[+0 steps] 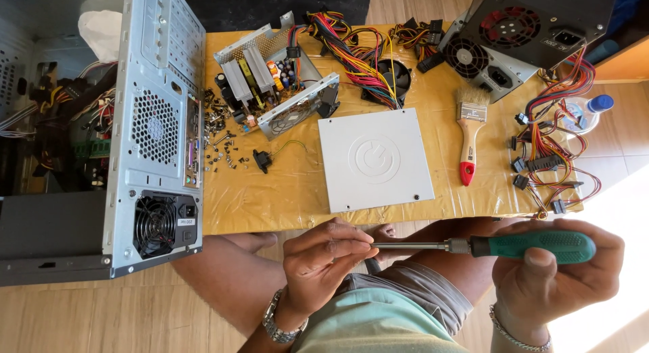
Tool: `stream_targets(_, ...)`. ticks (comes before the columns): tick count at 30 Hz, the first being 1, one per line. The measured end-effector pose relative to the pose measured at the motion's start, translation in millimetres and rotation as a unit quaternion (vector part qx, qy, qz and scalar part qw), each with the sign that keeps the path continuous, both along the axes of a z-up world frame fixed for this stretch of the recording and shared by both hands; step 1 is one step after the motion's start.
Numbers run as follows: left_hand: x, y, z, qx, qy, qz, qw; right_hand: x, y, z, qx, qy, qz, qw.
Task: The person assembles a computer power supply unit by attaching a white metal cover to the casing. They use a screwdriver to secure the cover with screws, handling the unit and tools on a cluttered workbench.
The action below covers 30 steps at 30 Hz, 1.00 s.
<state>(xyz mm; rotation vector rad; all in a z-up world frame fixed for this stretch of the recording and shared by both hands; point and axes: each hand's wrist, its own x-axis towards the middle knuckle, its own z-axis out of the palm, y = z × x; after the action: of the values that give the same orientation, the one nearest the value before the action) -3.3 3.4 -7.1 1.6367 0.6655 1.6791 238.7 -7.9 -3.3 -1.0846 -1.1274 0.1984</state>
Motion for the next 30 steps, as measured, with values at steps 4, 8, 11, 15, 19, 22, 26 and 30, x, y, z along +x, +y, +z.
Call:
stream_targets(4,-1,1,0,0.017,0.025,0.014,0.999,0,-3,-6,-0.065,0.06,0.044,0.995)
stream_targets(8,-1,1,1,0.031,0.04,0.046,0.998,-11,-3,9,-0.12,0.105,0.145,0.977)
stream_targets(11,0,1,4,0.049,0.067,0.07,0.994,-16,-4,7,-0.12,0.127,0.138,0.975)
stream_targets(15,1,1,4,0.059,0.072,0.066,0.993,-21,-2,14,-0.128,0.168,0.158,0.965)
stream_targets(19,0,4,10,0.069,0.089,0.074,0.991,-19,0,15,-0.124,0.166,0.155,0.966)
stream_targets(22,-9,8,16,0.087,0.119,0.068,0.987,-17,2,14,-0.107,0.164,0.126,0.973)
stream_targets(26,-18,37,3,0.073,0.088,0.104,0.988,-12,6,14,-0.092,0.181,0.088,0.975)
stream_targets(30,-20,77,-11,-0.066,0.107,0.225,0.966,-5,20,19,-0.075,0.147,0.11,0.98)
